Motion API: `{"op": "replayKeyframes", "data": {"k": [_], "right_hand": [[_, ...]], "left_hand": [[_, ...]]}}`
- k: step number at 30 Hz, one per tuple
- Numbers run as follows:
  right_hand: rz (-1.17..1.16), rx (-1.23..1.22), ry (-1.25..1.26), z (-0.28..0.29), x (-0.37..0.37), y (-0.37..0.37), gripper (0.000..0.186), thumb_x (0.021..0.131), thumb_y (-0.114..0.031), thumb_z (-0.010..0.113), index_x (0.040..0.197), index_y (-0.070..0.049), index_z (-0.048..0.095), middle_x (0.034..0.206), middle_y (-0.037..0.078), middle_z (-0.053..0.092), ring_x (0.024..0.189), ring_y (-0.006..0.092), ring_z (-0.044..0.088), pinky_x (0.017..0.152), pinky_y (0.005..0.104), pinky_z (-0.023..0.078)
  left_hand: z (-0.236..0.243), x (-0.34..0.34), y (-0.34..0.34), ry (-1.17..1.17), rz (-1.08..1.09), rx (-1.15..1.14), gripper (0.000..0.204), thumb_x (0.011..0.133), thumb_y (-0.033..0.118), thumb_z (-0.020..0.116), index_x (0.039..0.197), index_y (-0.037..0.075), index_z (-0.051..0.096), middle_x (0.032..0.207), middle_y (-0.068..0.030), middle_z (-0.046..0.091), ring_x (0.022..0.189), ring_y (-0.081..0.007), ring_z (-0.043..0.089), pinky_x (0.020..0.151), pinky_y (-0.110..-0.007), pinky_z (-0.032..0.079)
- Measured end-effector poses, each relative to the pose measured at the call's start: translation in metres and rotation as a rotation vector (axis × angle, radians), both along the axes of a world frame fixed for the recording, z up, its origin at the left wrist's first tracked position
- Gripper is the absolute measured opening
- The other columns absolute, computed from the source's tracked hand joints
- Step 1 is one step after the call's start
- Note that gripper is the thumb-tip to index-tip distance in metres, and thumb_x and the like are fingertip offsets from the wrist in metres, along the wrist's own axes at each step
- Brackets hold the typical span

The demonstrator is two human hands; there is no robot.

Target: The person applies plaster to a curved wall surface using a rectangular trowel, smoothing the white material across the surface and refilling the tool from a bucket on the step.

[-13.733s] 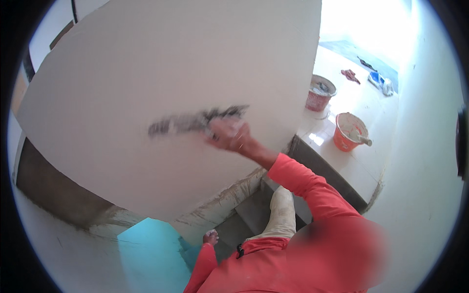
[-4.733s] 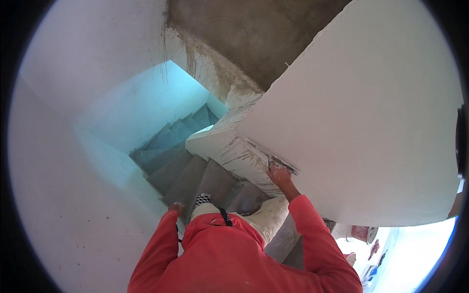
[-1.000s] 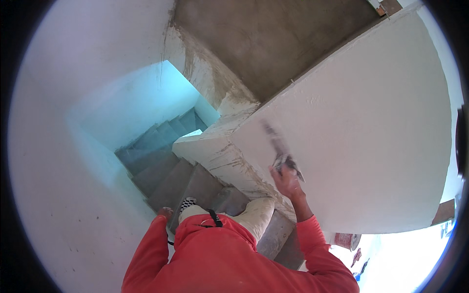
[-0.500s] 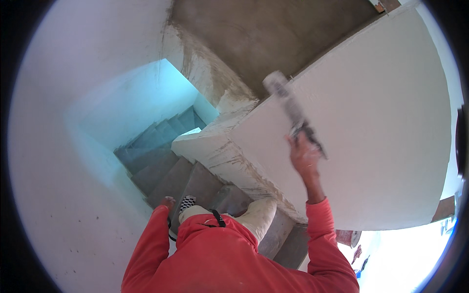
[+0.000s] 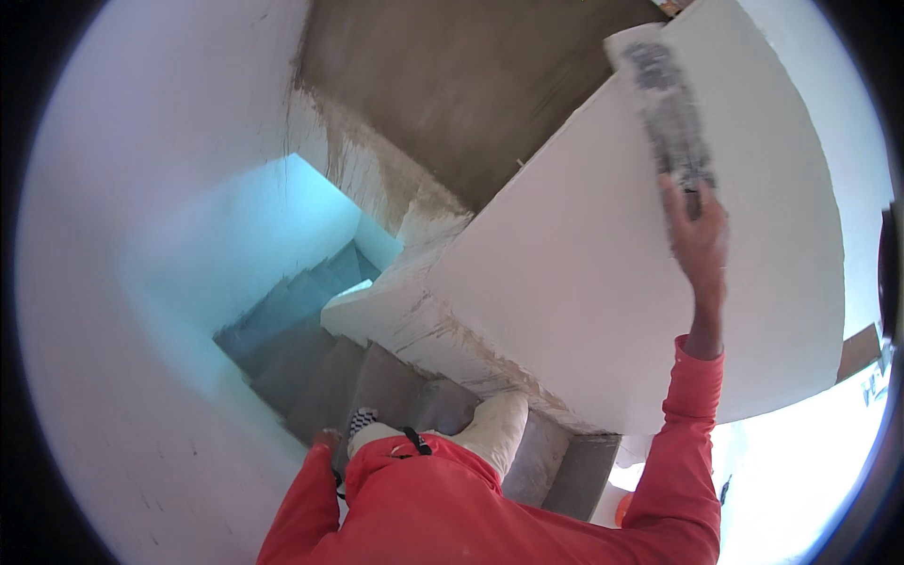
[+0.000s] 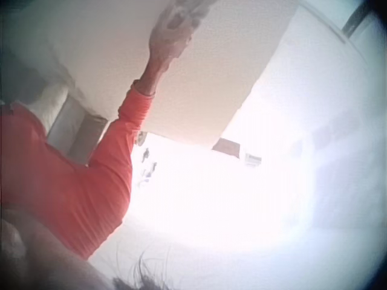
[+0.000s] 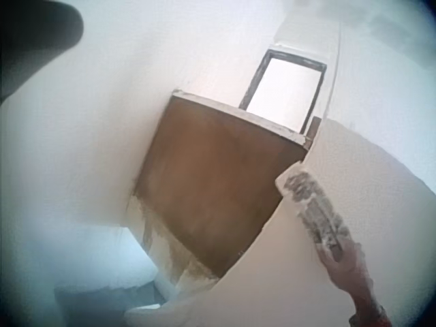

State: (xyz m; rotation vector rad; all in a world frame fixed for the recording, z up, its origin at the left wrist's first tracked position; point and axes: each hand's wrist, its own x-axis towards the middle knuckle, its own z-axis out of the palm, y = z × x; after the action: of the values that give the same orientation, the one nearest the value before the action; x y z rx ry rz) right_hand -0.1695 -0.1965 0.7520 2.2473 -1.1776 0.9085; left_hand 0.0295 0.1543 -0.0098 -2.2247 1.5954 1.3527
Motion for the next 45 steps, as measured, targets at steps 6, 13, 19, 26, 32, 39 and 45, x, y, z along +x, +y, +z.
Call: {"op": "replayKeyframes", "data": {"k": [6,13,19,26,32,39,45], "right_hand": [[-0.270,-0.523,0.091,0.044,-0.002,-0.001,0.041,0.084,-0.043,0.054,0.091,-0.003,0.057,0.065,0.018,0.062,0.057,0.0357,0.061,0.052,0.0442,0.047],[-0.178,-0.281,-0.232,0.122,-0.025,-0.004,0.056,0.080,-0.052,0.053,0.093,0.002,0.062,0.069,0.018,0.061,0.068,0.0261,0.059,0.064,0.0392,0.046],[-0.227,0.141,0.106,0.070,0.000,0.000,0.059,0.079,-0.052,0.054,0.085,0.006,0.062,0.070,0.021,0.060,0.063,0.0280,0.056,0.063,0.0405,0.045],[0.184,-0.289,0.704,-0.065,-0.030,-0.019,0.028,0.076,-0.031,0.065,0.075,-0.003,0.061,0.065,0.014,0.056,0.051,0.0272,0.055,0.046,0.0391,0.046],[0.190,-0.215,0.594,-0.161,-0.044,-0.021,0.025,0.074,-0.028,0.064,0.063,-0.007,0.056,0.047,0.009,0.050,0.037,0.0252,0.051,0.034,0.0378,0.042],[0.049,0.192,0.463,-0.269,-0.046,-0.018,0.028,0.077,-0.033,0.058,0.063,-0.009,0.053,0.045,0.011,0.052,0.040,0.0280,0.054,0.039,0.0422,0.046],[-0.184,0.870,0.709,-0.400,-0.105,-0.013,0.037,0.082,-0.041,0.047,0.090,-0.006,0.058,0.082,0.018,0.063,0.079,0.0327,0.062,0.074,0.0496,0.047]], "left_hand": [[-0.021,0.008,0.018,-0.016,-0.054,-0.131,0.036,0.090,0.030,0.032,0.110,0.020,0.060,0.118,-0.0053,0.057,0.107,-0.0225,0.055,0.091,-0.038,0.043],[-0.020,0.020,0.002,-0.119,-0.160,-0.202,0.027,0.086,0.023,0.041,0.099,0.016,0.063,0.109,-0.0076,0.060,0.104,-0.0248,0.055,0.089,-0.037,0.044],[-0.020,0.035,-0.021,-0.112,-0.290,-0.364,0.020,0.080,0.016,0.046,0.091,0.011,0.063,0.098,-0.0106,0.062,0.095,-0.0294,0.058,0.083,-0.039,0.046],[-0.038,0.021,-0.023,0.185,0.336,-0.280,0.025,0.081,0.029,0.046,0.087,0.010,0.062,0.097,-0.0116,0.061,0.094,-0.0275,0.058,0.082,-0.038,0.045],[-0.009,0.021,-0.003,0.111,0.289,-0.027,0.030,0.080,0.036,0.047,0.088,0.012,0.062,0.099,-0.0103,0.060,0.095,-0.0253,0.058,0.083,-0.037,0.045],[-0.011,0.039,0.040,-0.099,-0.234,-0.242,0.032,0.084,0.033,0.039,0.089,0.012,0.062,0.099,-0.0073,0.062,0.096,-0.0260,0.057,0.084,-0.038,0.045],[-0.033,0.033,0.061,0.096,0.239,-0.230,0.028,0.081,0.033,0.051,0.097,0.013,0.064,0.102,-0.0054,0.064,0.099,-0.0262,0.058,0.089,-0.035,0.044]]}}
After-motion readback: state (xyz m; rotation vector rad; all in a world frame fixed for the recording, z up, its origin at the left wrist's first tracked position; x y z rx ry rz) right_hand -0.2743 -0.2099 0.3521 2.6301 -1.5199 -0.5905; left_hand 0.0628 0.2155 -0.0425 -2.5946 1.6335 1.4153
